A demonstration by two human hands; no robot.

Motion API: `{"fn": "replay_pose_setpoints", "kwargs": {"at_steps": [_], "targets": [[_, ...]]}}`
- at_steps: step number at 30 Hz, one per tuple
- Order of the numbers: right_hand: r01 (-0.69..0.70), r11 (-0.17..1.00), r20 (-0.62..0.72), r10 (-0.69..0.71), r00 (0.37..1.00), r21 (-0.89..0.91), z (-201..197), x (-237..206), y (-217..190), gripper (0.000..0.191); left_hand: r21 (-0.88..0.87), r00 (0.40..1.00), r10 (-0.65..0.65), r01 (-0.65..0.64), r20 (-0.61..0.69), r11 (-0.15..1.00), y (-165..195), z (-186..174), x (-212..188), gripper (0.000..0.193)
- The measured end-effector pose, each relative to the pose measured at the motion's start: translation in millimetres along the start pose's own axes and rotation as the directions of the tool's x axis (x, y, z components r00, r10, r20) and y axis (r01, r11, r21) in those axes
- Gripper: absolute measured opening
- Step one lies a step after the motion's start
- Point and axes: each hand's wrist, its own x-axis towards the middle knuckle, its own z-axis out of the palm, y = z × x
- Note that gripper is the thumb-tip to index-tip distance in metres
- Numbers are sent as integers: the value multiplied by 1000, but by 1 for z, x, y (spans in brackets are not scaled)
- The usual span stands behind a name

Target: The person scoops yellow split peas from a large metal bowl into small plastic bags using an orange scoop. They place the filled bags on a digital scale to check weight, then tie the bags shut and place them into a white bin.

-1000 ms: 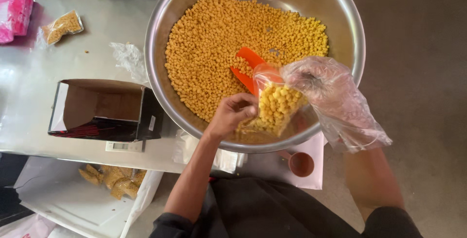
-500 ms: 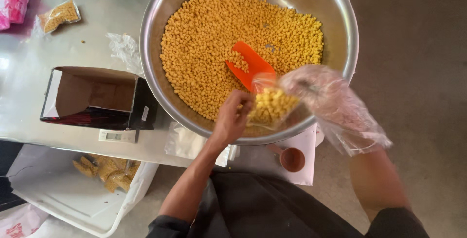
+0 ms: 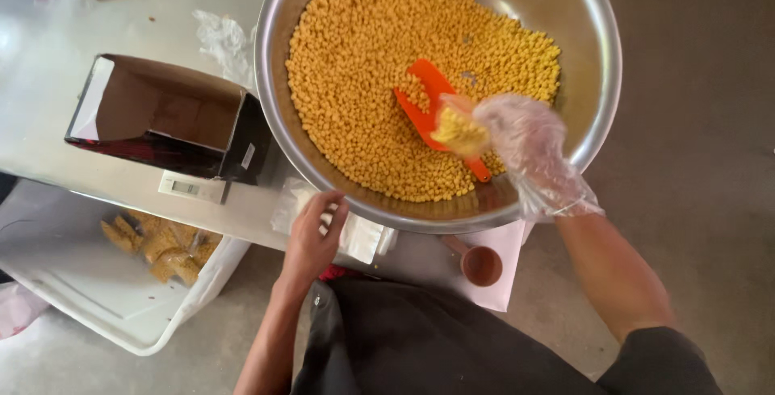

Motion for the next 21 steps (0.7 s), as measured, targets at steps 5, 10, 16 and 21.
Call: {"fn": "replay_pose_setpoints", "kwargs": {"at_steps": [5, 10, 16, 21], "targets": [[-173, 878, 73, 157, 985, 446, 13, 21, -14, 6, 34, 960, -279, 279, 12, 960, -56, -49, -52, 27], [-120, 812, 6, 142, 990, 572, 36, 62, -75, 5, 357, 914, -390, 330, 108, 874, -119, -98, -79, 29], [109, 963, -69, -94, 993, 246, 101, 129, -181, 11, 378, 783, -598, 509, 171, 774, -190, -165, -72, 34], [-225, 706, 130, 187, 974, 671, 215, 163, -257, 3, -98, 715, -694, 700, 90, 708, -245, -225, -61, 50]]}}
